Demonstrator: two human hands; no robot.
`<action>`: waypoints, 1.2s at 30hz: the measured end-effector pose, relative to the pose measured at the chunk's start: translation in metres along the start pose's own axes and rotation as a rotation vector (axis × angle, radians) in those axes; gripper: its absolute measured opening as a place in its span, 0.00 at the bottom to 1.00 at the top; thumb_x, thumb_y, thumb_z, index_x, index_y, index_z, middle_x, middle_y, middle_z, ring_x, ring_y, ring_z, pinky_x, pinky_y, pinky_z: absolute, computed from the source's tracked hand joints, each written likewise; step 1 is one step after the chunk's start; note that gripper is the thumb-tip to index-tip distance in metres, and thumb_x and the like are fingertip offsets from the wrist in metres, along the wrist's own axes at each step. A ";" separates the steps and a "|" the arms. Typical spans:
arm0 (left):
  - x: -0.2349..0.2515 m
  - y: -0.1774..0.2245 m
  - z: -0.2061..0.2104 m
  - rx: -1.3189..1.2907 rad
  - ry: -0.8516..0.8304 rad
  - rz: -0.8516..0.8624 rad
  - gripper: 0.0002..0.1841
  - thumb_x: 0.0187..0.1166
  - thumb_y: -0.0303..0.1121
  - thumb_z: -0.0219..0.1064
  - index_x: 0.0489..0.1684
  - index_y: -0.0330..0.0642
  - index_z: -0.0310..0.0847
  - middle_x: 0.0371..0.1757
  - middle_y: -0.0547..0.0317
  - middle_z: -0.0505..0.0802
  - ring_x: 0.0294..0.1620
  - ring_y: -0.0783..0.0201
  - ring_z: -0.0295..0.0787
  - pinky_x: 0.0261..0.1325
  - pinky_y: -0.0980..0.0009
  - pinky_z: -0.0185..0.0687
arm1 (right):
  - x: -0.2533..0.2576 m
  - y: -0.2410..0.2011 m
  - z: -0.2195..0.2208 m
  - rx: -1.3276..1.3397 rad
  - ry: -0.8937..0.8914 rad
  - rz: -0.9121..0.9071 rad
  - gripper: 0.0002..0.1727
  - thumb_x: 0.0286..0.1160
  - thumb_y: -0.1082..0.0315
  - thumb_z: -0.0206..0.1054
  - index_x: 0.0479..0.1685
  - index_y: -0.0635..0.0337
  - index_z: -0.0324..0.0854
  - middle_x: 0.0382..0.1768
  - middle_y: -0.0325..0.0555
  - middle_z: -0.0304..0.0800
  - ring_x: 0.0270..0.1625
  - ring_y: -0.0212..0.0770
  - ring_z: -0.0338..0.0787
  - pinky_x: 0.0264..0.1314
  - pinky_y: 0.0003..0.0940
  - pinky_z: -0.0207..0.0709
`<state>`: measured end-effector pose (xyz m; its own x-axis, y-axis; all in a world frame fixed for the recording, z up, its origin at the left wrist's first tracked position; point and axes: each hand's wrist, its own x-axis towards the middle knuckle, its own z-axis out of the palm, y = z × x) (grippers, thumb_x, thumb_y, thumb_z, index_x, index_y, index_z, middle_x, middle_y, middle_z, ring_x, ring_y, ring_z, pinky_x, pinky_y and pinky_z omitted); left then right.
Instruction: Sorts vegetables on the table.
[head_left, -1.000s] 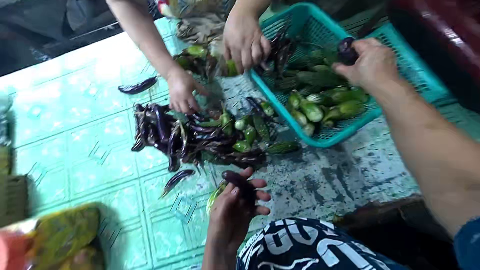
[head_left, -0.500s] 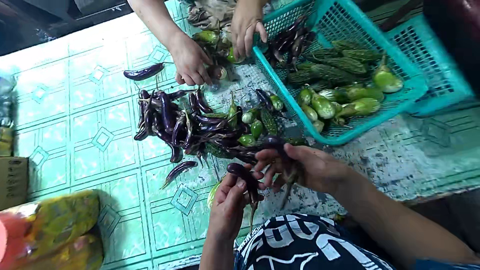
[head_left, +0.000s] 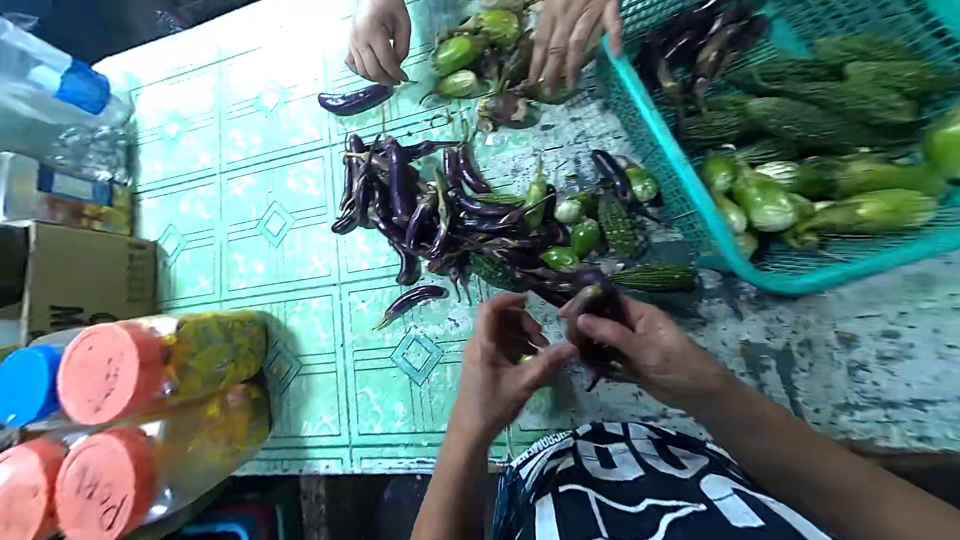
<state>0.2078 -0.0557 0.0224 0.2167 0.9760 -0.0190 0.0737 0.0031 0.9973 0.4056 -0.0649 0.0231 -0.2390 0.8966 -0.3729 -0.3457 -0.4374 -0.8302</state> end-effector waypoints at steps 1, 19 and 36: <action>0.002 -0.002 -0.018 0.134 0.066 -0.015 0.29 0.72 0.33 0.77 0.65 0.22 0.71 0.44 0.54 0.91 0.44 0.69 0.91 0.47 0.71 0.91 | -0.001 -0.001 -0.005 0.026 0.006 0.022 0.13 0.81 0.60 0.67 0.57 0.55 0.77 0.41 0.37 0.94 0.34 0.33 0.93 0.35 0.29 0.90; -0.018 -0.064 -0.128 0.721 0.290 -0.192 0.16 0.85 0.32 0.59 0.57 0.26 0.85 0.51 0.42 0.90 0.51 0.59 0.87 0.56 0.63 0.83 | 0.005 -0.011 -0.004 0.284 -0.382 0.227 0.25 0.81 0.73 0.57 0.77 0.55 0.64 0.64 0.47 0.91 0.58 0.47 0.95 0.53 0.39 0.93; -0.048 -0.004 -0.004 -0.672 -0.149 -0.295 0.18 0.88 0.46 0.60 0.53 0.43 0.91 0.47 0.62 0.95 0.42 0.77 0.89 0.48 0.79 0.84 | 0.001 -0.007 -0.001 0.092 -0.281 0.081 0.22 0.83 0.68 0.64 0.74 0.60 0.71 0.57 0.38 0.91 0.53 0.34 0.93 0.53 0.29 0.90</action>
<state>0.1936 -0.1013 0.0196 0.4129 0.8746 -0.2541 -0.4515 0.4389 0.7769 0.4087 -0.0613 0.0280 -0.5061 0.8100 -0.2962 -0.3932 -0.5223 -0.7567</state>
